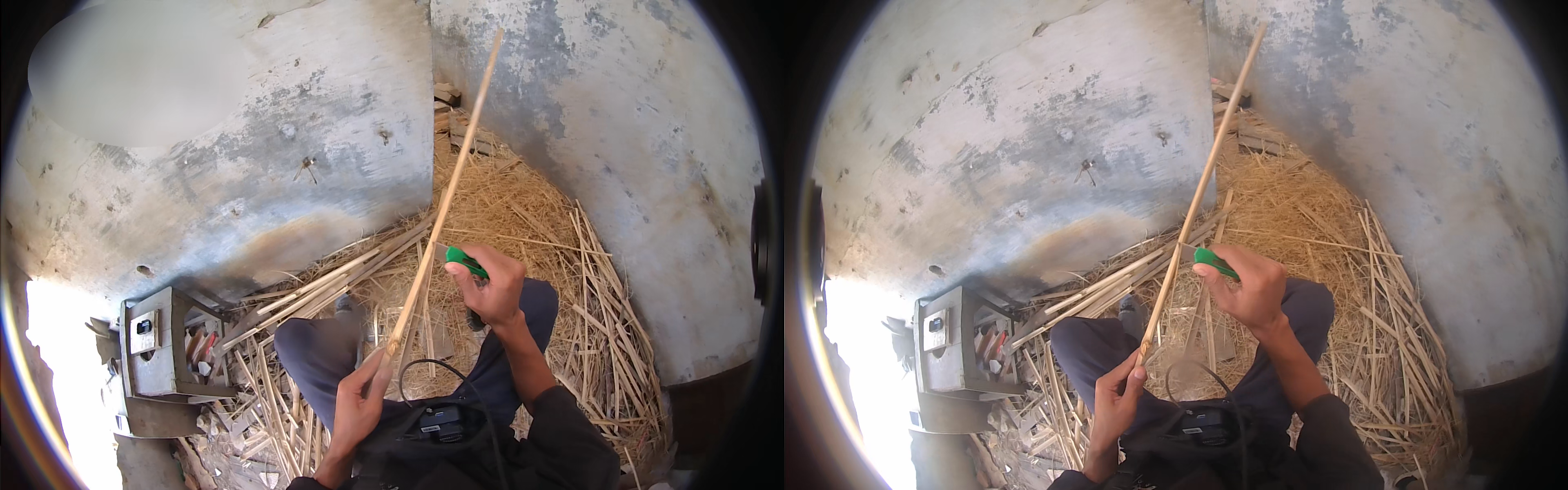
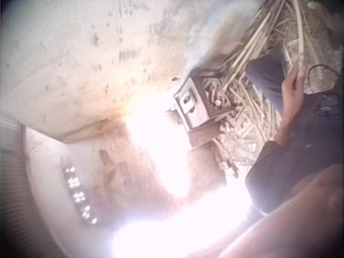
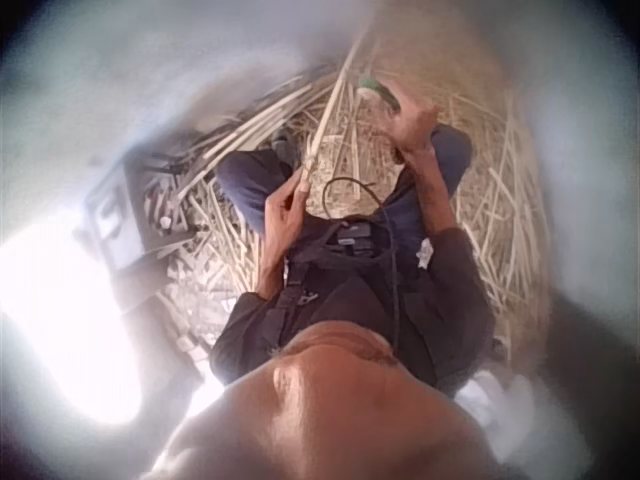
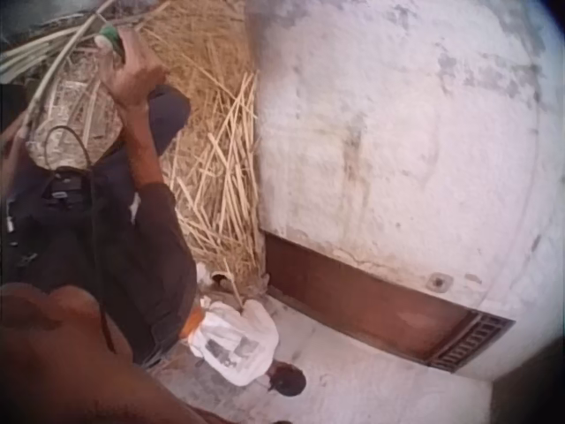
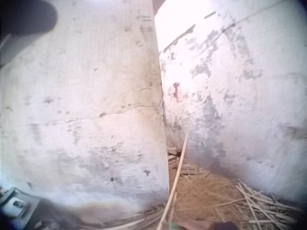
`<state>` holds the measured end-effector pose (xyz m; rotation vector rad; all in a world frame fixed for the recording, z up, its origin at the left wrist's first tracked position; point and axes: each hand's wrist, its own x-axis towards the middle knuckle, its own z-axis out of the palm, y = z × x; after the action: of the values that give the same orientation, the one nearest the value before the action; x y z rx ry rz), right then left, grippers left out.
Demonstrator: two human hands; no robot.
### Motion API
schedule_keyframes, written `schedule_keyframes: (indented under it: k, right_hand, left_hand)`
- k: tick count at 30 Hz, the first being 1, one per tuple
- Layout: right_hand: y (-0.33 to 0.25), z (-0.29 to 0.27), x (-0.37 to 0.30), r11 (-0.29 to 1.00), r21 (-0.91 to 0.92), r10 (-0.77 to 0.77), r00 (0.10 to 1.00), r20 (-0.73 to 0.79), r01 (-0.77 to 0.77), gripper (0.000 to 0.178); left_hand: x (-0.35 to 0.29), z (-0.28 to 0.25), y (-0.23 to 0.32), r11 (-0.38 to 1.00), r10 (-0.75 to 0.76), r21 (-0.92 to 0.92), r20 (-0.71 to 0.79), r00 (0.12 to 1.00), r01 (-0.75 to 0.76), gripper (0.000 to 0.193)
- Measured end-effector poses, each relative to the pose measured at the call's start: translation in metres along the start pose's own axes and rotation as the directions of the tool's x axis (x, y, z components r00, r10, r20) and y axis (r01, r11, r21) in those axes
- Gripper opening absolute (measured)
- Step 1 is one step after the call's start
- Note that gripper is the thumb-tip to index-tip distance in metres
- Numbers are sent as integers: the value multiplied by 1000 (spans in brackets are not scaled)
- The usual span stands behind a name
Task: The person uses a small green utility knife to shave thin strips from a length of bamboo, repeatedly running the blade down the side of the material to smooth it.
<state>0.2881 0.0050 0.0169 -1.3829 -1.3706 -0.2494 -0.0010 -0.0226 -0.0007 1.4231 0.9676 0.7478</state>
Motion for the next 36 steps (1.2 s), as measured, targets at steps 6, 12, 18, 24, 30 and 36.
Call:
schedule_keyframes:
  k: [6, 12, 18, 24, 30, 36]
  right_hand:
    - [5, -6, 3, 1000, -7, -24, 997, 74, 24, 32]
    - [0, -8, 5, 998, 25, -62, 994, 93, 59, 34]
    - [-7, -10, 6, 996, 53, -80, 992, 97, 75, 34]
    - [-5, -9, 7, 995, 42, -99, 989, 110, 95, 34]
    - [-6, -10, 7, 995, 23, -101, 987, 128, 99, 35]
    - [-6, -13, 6, 995, 25, -96, 986, 140, 93, 35]
  left_hand:
    - [0, -7, -2, 999, -23, 49, -10, 1000, 24, 42]
    - [12, -15, 1, 996, -37, 84, 79, 996, 30, 32]
    - [38, -25, -18, 989, 33, 127, 284, 958, -72, 57]
    - [60, -21, -18, 986, 132, -135, 308, 942, -94, 72]
    - [77, 0, 20, 971, 90, -241, 342, 935, -6, 64]
    - [78, 9, 24, 974, 120, -213, 200, 972, -76, 40]
